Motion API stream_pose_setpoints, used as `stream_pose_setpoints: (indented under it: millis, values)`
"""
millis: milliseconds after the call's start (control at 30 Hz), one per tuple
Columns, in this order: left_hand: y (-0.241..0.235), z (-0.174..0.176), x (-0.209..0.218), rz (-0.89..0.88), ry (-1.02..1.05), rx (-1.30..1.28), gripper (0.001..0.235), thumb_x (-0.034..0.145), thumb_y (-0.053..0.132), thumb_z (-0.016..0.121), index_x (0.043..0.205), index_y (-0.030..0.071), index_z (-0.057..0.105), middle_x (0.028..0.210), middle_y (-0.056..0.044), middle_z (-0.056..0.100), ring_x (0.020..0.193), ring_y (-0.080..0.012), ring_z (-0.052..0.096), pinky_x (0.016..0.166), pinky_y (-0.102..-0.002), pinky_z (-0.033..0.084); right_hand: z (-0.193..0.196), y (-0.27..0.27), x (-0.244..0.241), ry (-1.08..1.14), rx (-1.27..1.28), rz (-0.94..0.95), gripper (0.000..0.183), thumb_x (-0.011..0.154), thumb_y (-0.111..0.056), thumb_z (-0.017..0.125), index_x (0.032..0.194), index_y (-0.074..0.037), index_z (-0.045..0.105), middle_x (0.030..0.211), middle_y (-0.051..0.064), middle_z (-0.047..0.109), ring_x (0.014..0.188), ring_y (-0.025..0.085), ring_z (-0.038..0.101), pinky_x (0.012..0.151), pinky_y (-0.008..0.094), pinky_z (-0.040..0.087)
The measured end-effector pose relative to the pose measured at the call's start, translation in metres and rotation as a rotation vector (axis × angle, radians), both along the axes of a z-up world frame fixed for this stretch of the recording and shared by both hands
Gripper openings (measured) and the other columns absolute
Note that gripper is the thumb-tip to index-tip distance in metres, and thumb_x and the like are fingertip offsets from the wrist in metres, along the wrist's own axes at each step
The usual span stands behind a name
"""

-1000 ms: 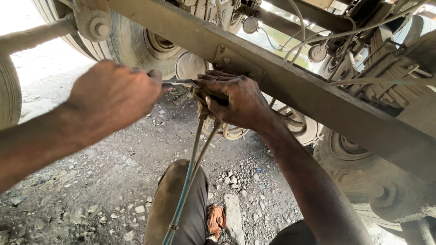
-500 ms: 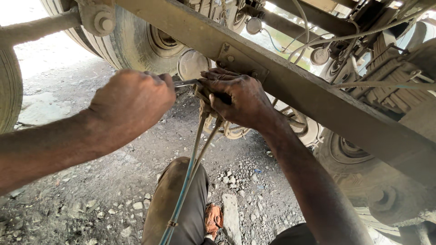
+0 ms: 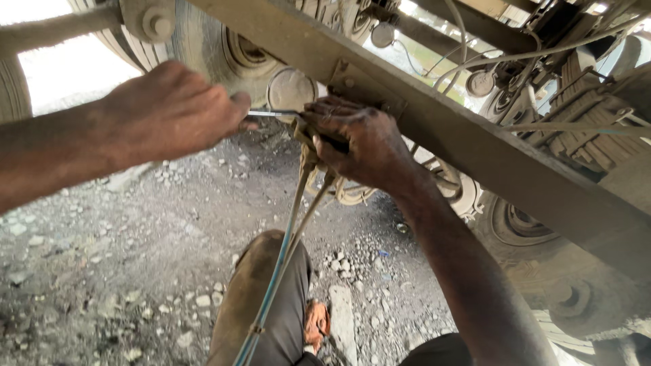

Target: The person works under a truck, installing and securing a brake chamber to the chassis. They align the chamber, insert bolts, and tighten them using a wrench while kneeling on the ground.

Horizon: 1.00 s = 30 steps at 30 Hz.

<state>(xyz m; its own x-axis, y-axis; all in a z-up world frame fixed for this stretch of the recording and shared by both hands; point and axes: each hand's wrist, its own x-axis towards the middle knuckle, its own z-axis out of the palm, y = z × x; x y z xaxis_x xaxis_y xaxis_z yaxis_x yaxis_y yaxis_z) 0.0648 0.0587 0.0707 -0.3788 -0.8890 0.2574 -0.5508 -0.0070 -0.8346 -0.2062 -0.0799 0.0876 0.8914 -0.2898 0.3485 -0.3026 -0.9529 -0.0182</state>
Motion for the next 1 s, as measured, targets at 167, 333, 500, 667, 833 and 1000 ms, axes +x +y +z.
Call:
stream_pose_setpoints:
  millis: [167, 333, 500, 667, 833, 1000]
  values:
    - [-0.001, -0.002, -0.003, -0.037, -0.008, -0.006, 0.014, 0.098, -0.004, 0.049, 0.11, -0.003, 0.056, 0.052, 0.005, 0.042, 0.039, -0.0039, 0.045, 0.028, -0.02, 0.037, 0.001, 0.001, 0.0, -0.007, -0.027, -0.027, 0.037, 0.092, -0.027, 0.074, 0.128, -0.02, 0.072, 0.126, 0.005, 0.074, 0.103, 0.021, 0.075, 0.096, 0.039, 0.06]
    - [0.0, -0.001, -0.005, -0.043, 0.007, 0.003, 0.049, 0.099, -0.003, 0.047, 0.148, -0.009, 0.045, 0.049, 0.002, 0.047, 0.036, -0.0048, 0.05, 0.024, -0.018, 0.042, 0.0, -0.001, -0.002, -0.092, -0.145, 0.107, 0.037, 0.089, -0.024, 0.079, 0.125, -0.016, 0.075, 0.129, 0.008, 0.073, 0.122, 0.026, 0.068, 0.105, 0.043, 0.052]
    - [0.0, 0.0, -0.004, -0.035, -0.119, -0.014, 0.045, 0.101, 0.004, 0.048, 0.144, -0.011, 0.046, 0.046, 0.0, 0.051, 0.032, -0.0023, 0.05, 0.026, -0.017, 0.042, 0.001, -0.003, -0.001, -0.092, -0.225, 0.143, 0.037, 0.089, -0.023, 0.079, 0.125, -0.015, 0.075, 0.13, 0.007, 0.072, 0.129, 0.027, 0.064, 0.111, 0.044, 0.048]
    - [0.0, -0.001, -0.003, -0.038, -0.116, -0.022, 0.045, 0.104, 0.009, 0.046, 0.144, -0.009, 0.047, 0.045, 0.003, 0.05, 0.03, -0.001, 0.049, 0.024, -0.017, 0.041, -0.001, -0.004, -0.001, -0.085, -0.16, 0.102, 0.033, 0.089, -0.023, 0.078, 0.122, -0.016, 0.077, 0.125, 0.006, 0.074, 0.115, 0.024, 0.072, 0.102, 0.041, 0.056]
    - [0.002, -0.004, -0.001, -0.049, -0.175, -0.083, 0.043, 0.105, 0.012, 0.047, 0.145, -0.004, 0.049, 0.044, 0.004, 0.05, 0.03, 0.0005, 0.047, 0.024, -0.016, 0.038, -0.004, -0.01, -0.002, -0.05, -0.101, 0.066, 0.03, 0.09, -0.022, 0.078, 0.119, -0.015, 0.077, 0.119, 0.007, 0.076, 0.102, 0.021, 0.077, 0.094, 0.039, 0.06]
    - [-0.001, -0.003, 0.004, -0.049, -0.188, -0.059, 0.045, 0.103, 0.013, 0.048, 0.145, -0.005, 0.049, 0.044, 0.002, 0.049, 0.03, 0.0, 0.047, 0.024, -0.017, 0.037, -0.006, -0.013, -0.002, -0.043, -0.12, 0.059, 0.031, 0.09, -0.024, 0.078, 0.12, -0.015, 0.077, 0.118, 0.009, 0.076, 0.102, 0.021, 0.076, 0.092, 0.039, 0.06]
